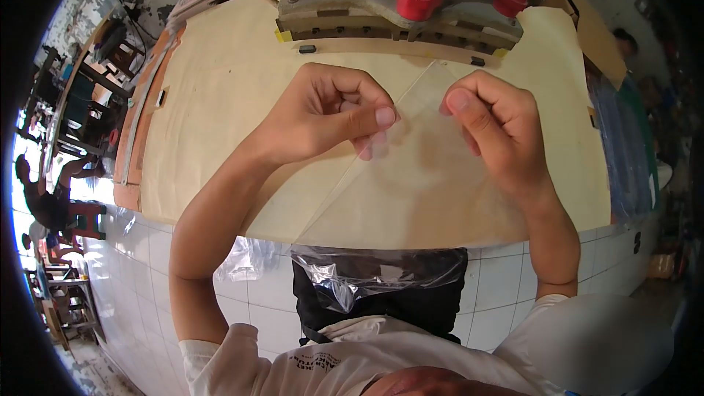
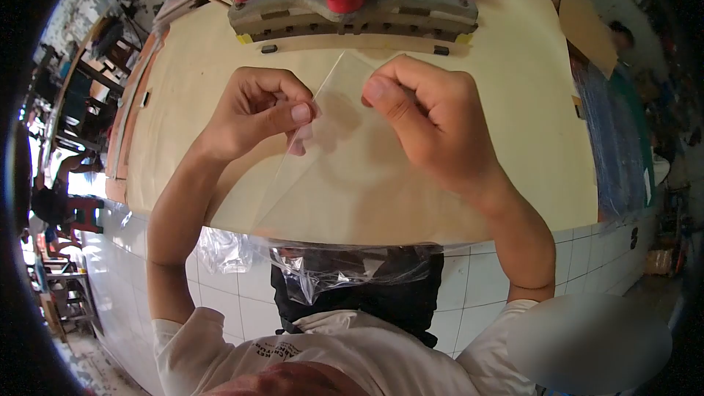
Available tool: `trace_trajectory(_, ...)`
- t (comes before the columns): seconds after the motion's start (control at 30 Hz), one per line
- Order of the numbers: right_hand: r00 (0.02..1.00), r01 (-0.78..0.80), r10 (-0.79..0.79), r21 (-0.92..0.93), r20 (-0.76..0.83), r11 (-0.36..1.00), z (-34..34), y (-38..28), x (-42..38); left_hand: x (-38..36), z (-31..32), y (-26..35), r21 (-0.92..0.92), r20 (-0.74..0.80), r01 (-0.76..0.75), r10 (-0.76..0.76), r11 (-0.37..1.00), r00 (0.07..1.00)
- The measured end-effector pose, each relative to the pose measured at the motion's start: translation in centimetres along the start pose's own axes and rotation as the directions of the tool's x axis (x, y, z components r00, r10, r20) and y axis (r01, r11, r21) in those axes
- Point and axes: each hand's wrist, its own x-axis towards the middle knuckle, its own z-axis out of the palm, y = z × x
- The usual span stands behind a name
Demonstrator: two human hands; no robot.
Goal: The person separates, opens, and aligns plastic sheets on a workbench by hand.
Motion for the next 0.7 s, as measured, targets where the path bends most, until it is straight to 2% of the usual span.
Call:
trace_trajectory(0.27,0.995,0.019,-0.014,0.041,-0.104,0.999,-1.0,-0.5,0.4,-0.4,0.0,0.6,0.013,0.012,-0.032,0.032,0.999,0.999)
trace_trajectory(0.7,0.984,0.032,-0.02,0.069,-0.176,0.997,-2.5,-0.7,0.7,-0.8,-0.2,1.0,-0.048,0.041,-0.052,0.054,0.997,0.998)
